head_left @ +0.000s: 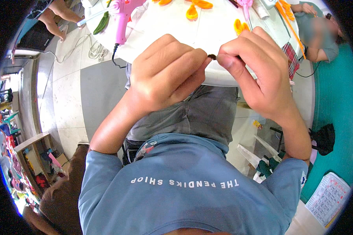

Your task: The person uses a hot glue gun to attach orange fabric petals onto a coiled brown center piece and then secures the assembly onto a long pink stem.

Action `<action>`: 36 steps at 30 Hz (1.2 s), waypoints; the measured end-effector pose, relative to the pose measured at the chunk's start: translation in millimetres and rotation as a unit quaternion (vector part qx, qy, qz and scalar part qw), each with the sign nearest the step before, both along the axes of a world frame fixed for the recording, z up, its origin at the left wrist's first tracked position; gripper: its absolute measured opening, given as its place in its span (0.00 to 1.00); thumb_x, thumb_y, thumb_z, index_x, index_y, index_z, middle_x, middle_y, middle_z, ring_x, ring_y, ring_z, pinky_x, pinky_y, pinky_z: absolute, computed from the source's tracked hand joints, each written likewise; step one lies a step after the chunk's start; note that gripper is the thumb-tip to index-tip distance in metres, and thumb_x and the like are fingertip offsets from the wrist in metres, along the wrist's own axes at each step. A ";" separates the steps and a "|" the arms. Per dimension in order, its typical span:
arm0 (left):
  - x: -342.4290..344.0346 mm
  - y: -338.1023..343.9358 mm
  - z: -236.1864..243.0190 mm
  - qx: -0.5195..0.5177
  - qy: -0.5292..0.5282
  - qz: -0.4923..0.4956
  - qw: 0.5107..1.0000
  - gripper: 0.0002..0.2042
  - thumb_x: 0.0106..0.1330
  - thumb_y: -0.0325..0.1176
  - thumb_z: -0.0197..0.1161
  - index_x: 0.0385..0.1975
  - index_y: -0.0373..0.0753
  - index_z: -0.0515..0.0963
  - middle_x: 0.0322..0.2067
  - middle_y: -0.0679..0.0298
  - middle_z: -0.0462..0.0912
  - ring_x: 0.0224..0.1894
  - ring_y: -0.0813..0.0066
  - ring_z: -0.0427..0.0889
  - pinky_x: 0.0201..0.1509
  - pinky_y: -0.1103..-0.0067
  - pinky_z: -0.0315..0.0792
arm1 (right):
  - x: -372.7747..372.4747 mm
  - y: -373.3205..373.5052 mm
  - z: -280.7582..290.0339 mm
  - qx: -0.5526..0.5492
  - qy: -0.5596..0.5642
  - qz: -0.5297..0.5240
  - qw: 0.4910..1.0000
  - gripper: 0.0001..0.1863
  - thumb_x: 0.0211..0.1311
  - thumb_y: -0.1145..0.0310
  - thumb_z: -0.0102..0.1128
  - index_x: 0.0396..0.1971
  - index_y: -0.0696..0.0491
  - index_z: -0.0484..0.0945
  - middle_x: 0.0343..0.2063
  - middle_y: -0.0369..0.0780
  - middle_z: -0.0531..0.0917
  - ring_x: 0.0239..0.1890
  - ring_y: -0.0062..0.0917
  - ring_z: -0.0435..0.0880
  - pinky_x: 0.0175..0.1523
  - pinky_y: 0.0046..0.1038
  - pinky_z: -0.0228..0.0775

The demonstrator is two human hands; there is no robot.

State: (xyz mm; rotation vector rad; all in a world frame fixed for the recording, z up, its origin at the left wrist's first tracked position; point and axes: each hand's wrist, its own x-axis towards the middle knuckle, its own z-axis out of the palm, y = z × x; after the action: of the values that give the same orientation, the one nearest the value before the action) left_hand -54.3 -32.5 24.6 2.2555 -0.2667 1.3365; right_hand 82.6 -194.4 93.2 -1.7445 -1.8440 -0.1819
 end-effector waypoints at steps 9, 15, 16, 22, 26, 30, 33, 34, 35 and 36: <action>-6.2 1.8 11.0 -0.070 0.137 -0.029 0.988 0.11 0.54 0.20 0.74 0.38 0.36 0.86 0.26 0.63 0.84 0.28 0.71 0.82 0.33 0.78 0.74 | 2.4 -2.0 -6.0 0.026 -0.087 -0.020 0.996 0.04 0.58 0.77 0.66 0.32 0.54 0.80 0.25 0.38 0.78 0.27 0.33 0.71 0.33 0.32 0.61; -4.0 5.9 7.6 0.076 0.033 0.010 0.996 0.10 0.51 0.19 0.70 0.33 0.35 0.86 0.27 0.62 0.86 0.28 0.68 0.84 0.29 0.76 0.75 | -6.6 -2.7 -5.5 0.019 -0.066 -0.023 0.997 0.05 0.57 0.78 0.66 0.33 0.55 0.80 0.24 0.39 0.78 0.24 0.33 0.73 0.32 0.32 0.63; -4.9 4.3 7.9 0.090 0.020 0.026 0.995 0.10 0.51 0.18 0.70 0.33 0.35 0.86 0.27 0.62 0.86 0.27 0.68 0.84 0.29 0.75 0.75 | -6.6 -2.1 -6.2 0.021 -0.046 -0.020 0.998 0.05 0.58 0.78 0.65 0.33 0.55 0.79 0.24 0.38 0.78 0.24 0.33 0.73 0.32 0.32 0.63; -5.2 -0.7 9.1 0.084 0.026 0.044 0.995 0.10 0.52 0.17 0.68 0.33 0.35 0.86 0.26 0.62 0.86 0.27 0.67 0.85 0.29 0.75 0.77 | -8.7 -1.1 -17.7 0.058 0.025 -0.038 0.997 0.07 0.55 0.75 0.68 0.31 0.52 0.78 0.24 0.38 0.79 0.23 0.35 0.76 0.29 0.35 0.64; 1.5 5.7 4.5 0.011 0.085 -0.023 0.996 0.09 0.55 0.18 0.69 0.36 0.34 0.87 0.28 0.62 0.87 0.30 0.69 0.87 0.33 0.76 0.78 | -2.0 -5.2 -16.1 0.040 -0.013 -0.069 0.997 0.06 0.57 0.74 0.68 0.33 0.51 0.80 0.24 0.38 0.79 0.25 0.35 0.76 0.30 0.35 0.65; 1.1 8.9 12.1 -0.279 0.231 -0.128 0.923 0.12 0.73 0.33 0.61 0.48 0.32 0.83 0.42 0.59 0.87 0.43 0.74 0.86 0.42 0.79 0.78 | 7.1 -2.9 -11.3 0.043 -0.048 -0.074 0.995 0.05 0.58 0.72 0.68 0.33 0.51 0.80 0.25 0.37 0.79 0.28 0.34 0.75 0.33 0.34 0.66; 0.1 21.0 16.4 -0.421 0.299 -0.179 0.837 0.22 0.79 0.45 0.51 0.52 0.31 0.81 0.43 0.57 0.86 0.45 0.72 0.86 0.41 0.78 0.77 | 15.2 -3.1 -9.6 0.064 -0.058 -0.085 0.993 0.06 0.58 0.71 0.69 0.34 0.51 0.81 0.26 0.37 0.79 0.27 0.34 0.74 0.34 0.34 0.65; 1.3 27.5 14.4 -0.432 0.321 -0.218 0.814 0.27 0.80 0.51 0.46 0.53 0.29 0.80 0.42 0.56 0.86 0.44 0.71 0.85 0.43 0.77 0.76 | 17.5 -3.2 -8.7 0.069 -0.062 -0.087 0.992 0.06 0.58 0.72 0.69 0.34 0.51 0.81 0.26 0.36 0.79 0.27 0.34 0.74 0.34 0.34 0.64; 3.0 29.2 12.8 -0.424 0.323 -0.214 0.818 0.27 0.80 0.50 0.46 0.52 0.29 0.80 0.42 0.56 0.86 0.43 0.71 0.84 0.44 0.77 0.75 | 19.9 -2.5 -8.0 0.073 -0.066 -0.087 0.991 0.06 0.58 0.72 0.70 0.35 0.51 0.82 0.26 0.36 0.79 0.27 0.34 0.73 0.34 0.34 0.64; 4.4 30.4 11.4 -0.417 0.325 -0.211 0.822 0.26 0.80 0.49 0.46 0.52 0.29 0.80 0.41 0.55 0.86 0.43 0.71 0.84 0.45 0.76 0.75 | 22.1 -1.6 -7.2 0.076 -0.070 -0.088 0.991 0.07 0.58 0.72 0.70 0.35 0.51 0.82 0.26 0.36 0.79 0.27 0.33 0.73 0.34 0.34 0.64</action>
State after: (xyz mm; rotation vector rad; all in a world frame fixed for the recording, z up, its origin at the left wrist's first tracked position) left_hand -49.9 -2.2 36.0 1.6029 0.0689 0.2750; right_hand 104.7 -195.9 86.0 -1.8240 -1.7213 -0.5132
